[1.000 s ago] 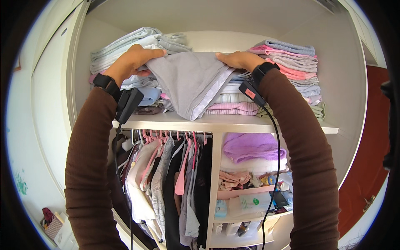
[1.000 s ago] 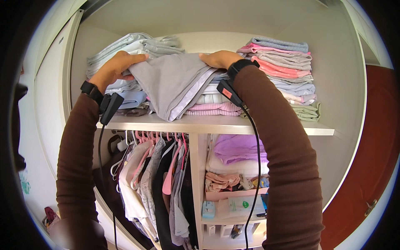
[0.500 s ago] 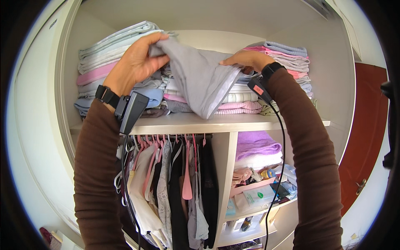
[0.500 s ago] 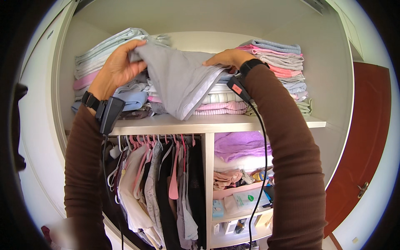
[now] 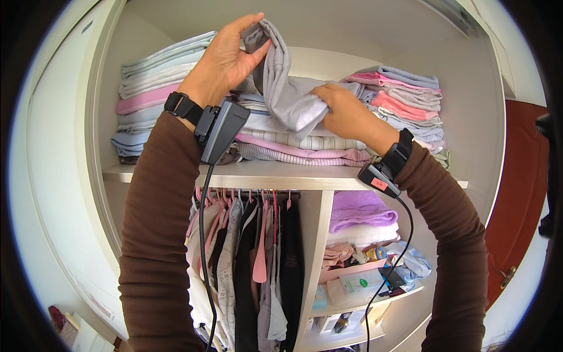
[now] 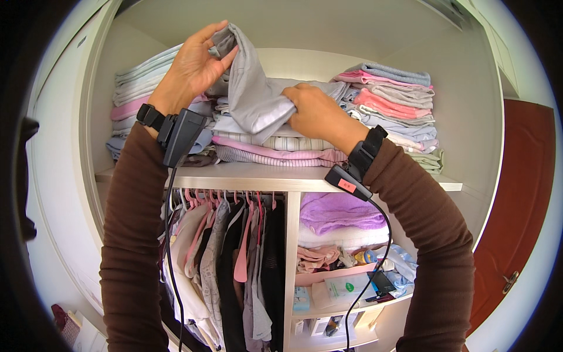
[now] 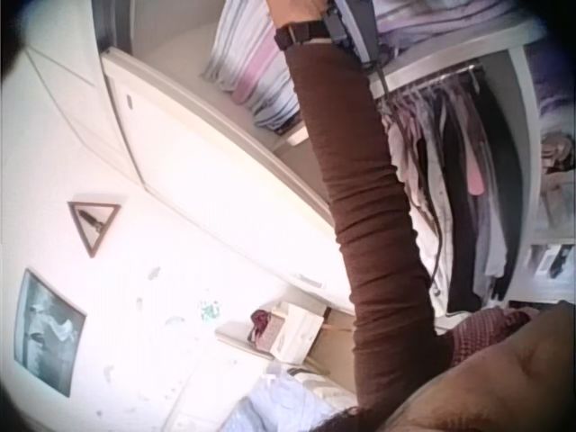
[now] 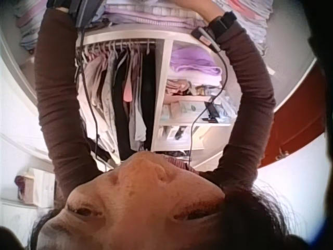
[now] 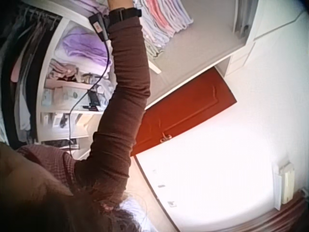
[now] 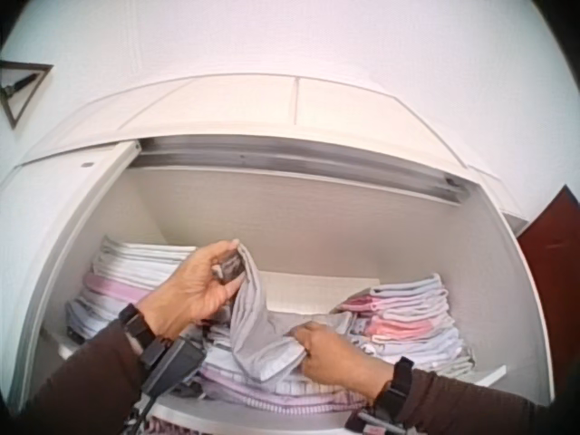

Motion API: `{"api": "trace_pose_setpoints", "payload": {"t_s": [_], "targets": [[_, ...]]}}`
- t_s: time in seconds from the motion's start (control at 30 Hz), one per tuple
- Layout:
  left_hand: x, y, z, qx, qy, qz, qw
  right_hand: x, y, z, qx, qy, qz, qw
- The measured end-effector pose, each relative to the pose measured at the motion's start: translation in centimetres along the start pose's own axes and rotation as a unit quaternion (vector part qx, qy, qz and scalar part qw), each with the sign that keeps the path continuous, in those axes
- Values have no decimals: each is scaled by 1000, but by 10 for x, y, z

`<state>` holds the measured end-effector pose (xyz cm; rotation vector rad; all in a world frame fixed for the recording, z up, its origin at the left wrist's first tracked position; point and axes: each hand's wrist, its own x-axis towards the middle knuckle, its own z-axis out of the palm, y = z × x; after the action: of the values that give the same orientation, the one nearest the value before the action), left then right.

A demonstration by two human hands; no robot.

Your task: The person places a small white package under a bed, then walks to a bedroom and picks up a folded grey cloth from the bed. They carry it to a wardrobe, open it, and place the cloth on a shelf among other folded clothes. The person then retrieves a blue and white checkered garment, folds it on the bed, and places it back in the wardrobe.

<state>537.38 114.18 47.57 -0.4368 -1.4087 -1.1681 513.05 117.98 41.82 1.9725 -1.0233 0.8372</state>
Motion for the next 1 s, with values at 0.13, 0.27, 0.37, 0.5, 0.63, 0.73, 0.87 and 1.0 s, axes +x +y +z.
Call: {"api": "trace_pose_setpoints", "payload": {"t_s": [0.13, 0.27, 0.37, 0.5, 0.63, 0.73, 0.87, 1.0], "targets": [[-3, 2, -15, 45, -2, 19, 999, 17, 30, -18, -67, 69, 50, 994], [-15, 16, -38, 185, 39, -1, 982, 35, 52, -58, 3, 79, 151, 985], [-23, 23, -34, 441, 74, -39, 893, 38, 49, -73, 104, 22, 299, 948], [-46, -13, 6, 710, 67, 389, 582, 42, 28, -79, 120, -3, 359, 926], [-44, -54, 47, 732, 7, 501, 461, 48, 9, -81, 110, 18, 347, 931], [-17, -53, 52, 787, 67, 386, 476, 46, 3, -83, 104, 17, 329, 938], [26, -45, 42, 779, 87, 238, 574, 27, 3, -83, 30, 30, 336, 941], [48, -40, 29, 767, 124, 291, 558, 14, 8, -68, 22, 4, 232, 973]]}}
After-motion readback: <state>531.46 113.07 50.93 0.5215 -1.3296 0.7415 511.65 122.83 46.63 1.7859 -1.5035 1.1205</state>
